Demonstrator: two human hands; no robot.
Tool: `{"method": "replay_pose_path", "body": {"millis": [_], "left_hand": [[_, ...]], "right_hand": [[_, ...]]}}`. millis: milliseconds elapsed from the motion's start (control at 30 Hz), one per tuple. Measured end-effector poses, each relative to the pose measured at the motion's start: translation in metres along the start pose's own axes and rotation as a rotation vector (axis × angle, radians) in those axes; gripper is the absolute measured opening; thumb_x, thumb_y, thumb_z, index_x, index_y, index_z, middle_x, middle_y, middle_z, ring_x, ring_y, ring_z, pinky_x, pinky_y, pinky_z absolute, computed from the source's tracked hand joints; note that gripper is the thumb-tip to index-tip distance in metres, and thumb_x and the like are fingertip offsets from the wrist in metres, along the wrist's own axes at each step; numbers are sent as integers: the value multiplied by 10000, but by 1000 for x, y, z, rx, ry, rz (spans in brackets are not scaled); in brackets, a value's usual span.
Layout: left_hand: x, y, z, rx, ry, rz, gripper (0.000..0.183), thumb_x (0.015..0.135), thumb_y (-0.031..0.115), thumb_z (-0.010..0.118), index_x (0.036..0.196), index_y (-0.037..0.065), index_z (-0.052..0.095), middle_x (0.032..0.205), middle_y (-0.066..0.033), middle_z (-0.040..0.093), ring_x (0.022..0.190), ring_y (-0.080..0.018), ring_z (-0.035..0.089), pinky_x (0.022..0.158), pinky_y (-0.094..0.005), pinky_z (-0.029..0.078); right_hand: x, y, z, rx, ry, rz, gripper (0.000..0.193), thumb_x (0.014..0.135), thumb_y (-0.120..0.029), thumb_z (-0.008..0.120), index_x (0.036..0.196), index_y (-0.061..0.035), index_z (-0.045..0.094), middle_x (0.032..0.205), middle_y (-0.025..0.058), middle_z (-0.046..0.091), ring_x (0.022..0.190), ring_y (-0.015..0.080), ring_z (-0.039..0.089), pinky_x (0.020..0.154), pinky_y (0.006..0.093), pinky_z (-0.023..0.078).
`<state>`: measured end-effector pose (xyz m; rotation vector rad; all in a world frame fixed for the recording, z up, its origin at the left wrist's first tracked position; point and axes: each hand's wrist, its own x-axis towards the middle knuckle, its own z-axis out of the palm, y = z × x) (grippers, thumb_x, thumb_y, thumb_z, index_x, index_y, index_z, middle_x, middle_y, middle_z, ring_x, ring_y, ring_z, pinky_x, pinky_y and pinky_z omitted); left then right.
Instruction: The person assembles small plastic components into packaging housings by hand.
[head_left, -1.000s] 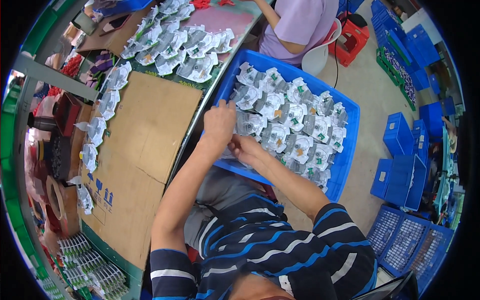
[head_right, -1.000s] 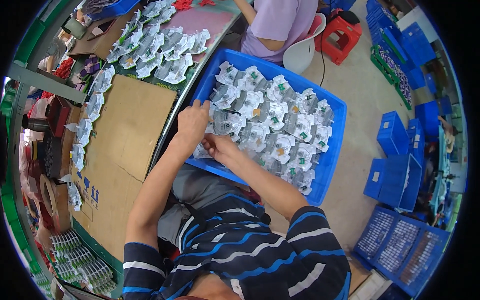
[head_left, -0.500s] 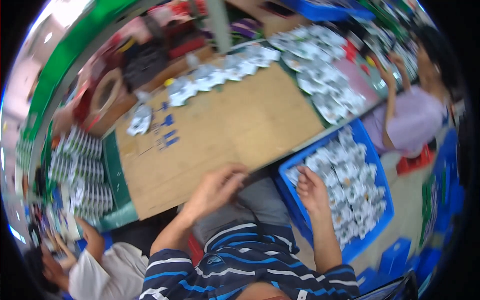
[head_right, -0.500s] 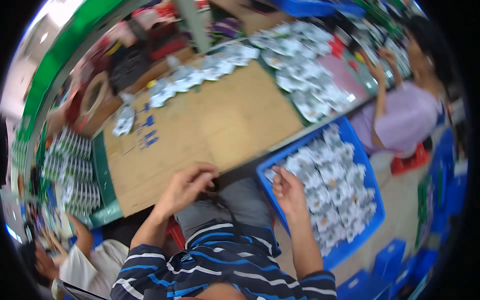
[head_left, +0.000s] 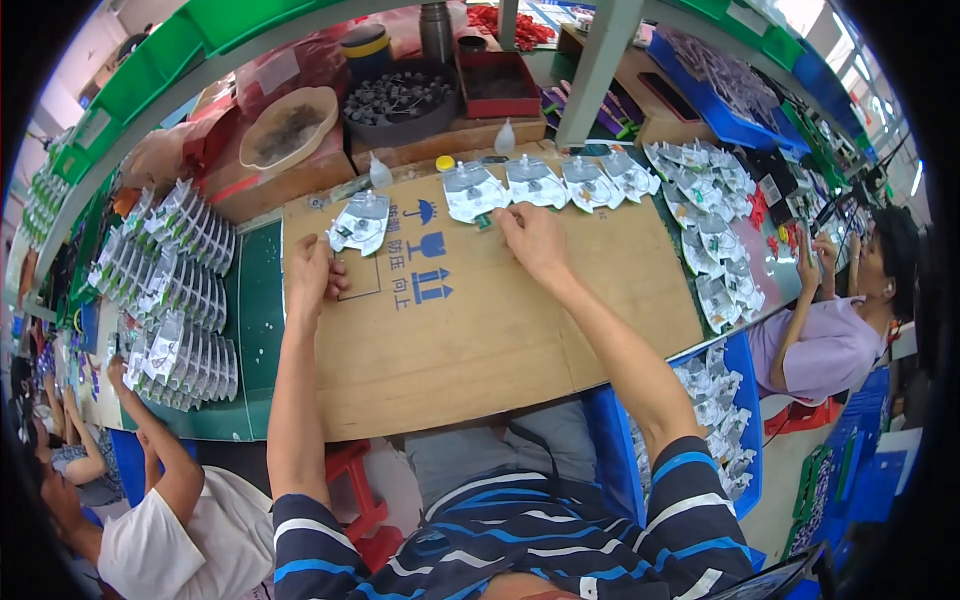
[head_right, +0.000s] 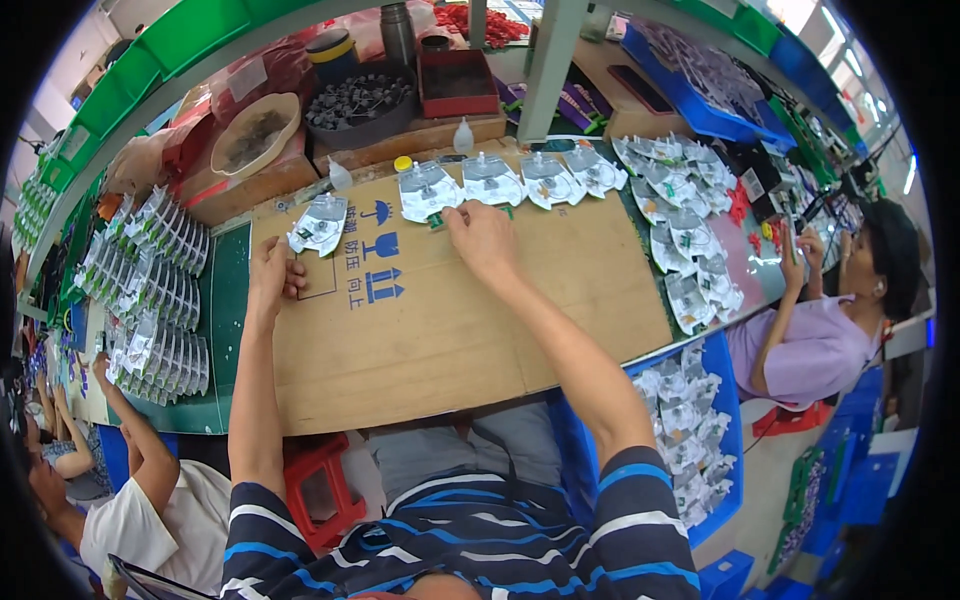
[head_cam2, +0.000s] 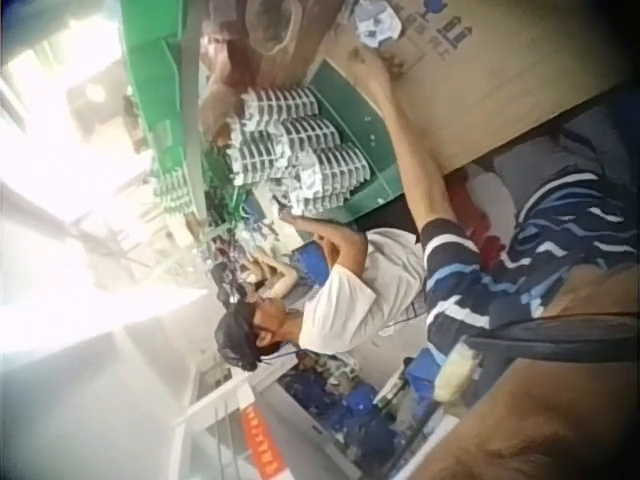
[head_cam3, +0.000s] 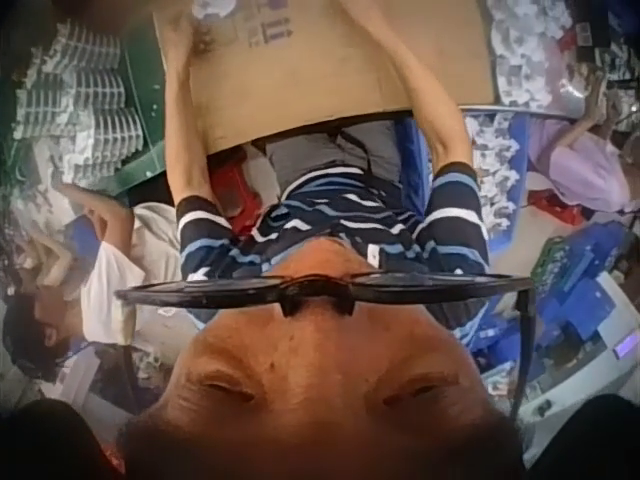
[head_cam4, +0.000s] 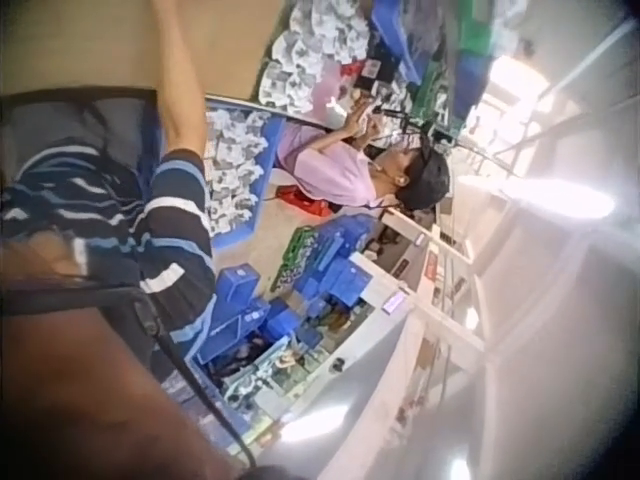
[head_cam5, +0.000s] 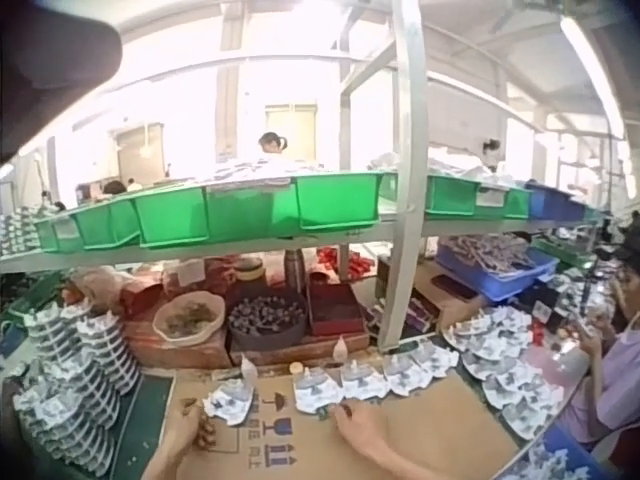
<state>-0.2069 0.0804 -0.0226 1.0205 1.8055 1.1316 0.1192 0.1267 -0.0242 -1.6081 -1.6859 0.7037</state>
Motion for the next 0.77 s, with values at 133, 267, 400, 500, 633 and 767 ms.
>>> {"method": "replay_pose_path", "body": {"millis": [133,267,400,500,633,767], "left_hand": [[19,2,0,29,-109,-33,387,999,296,474,1194,-34,525,659,-57,598,453,-111,541,370,-238,382],[10,-5,0,54,-161,-28,251,991,235,477,955,2,563,659,-46,605,475,-105,545,383,-236,384],[-26,-10,-6,-7,-237,35,218,984,184,457,922,-8,540,680,-77,625,489,-113,570,397,-238,414],[-74,5,-6,9,-364,56,188,976,158,474,923,-8,546,679,-76,622,490,-99,561,409,-237,420],[-119,35,42,93,-608,103,193,992,180,495,946,4,560,676,-39,604,528,-89,557,448,-240,442],[-139,38,117,53,-853,60,205,1013,236,503,984,52,587,688,-31,615,529,-87,569,461,-231,451]], "right_hand": [[13,11,24,-195,-5,119,354,896,-326,609,846,11,702,811,208,690,787,405,657,726,485,504],[-7,-2,17,-144,41,-80,288,911,-270,588,908,-1,691,810,209,683,762,450,638,710,490,508],[-56,-13,8,-62,79,-58,322,918,-306,599,966,3,677,743,158,686,677,347,666,619,415,522],[-105,-42,0,492,-385,209,377,922,-370,628,1028,-11,667,703,62,656,576,125,608,495,272,472],[-145,-46,-32,603,-485,366,336,923,-326,634,1051,-16,654,722,38,643,544,76,561,459,215,428],[-190,-6,-71,857,-341,411,348,917,-292,648,1134,-20,642,760,52,653,569,86,569,457,216,440]]}}
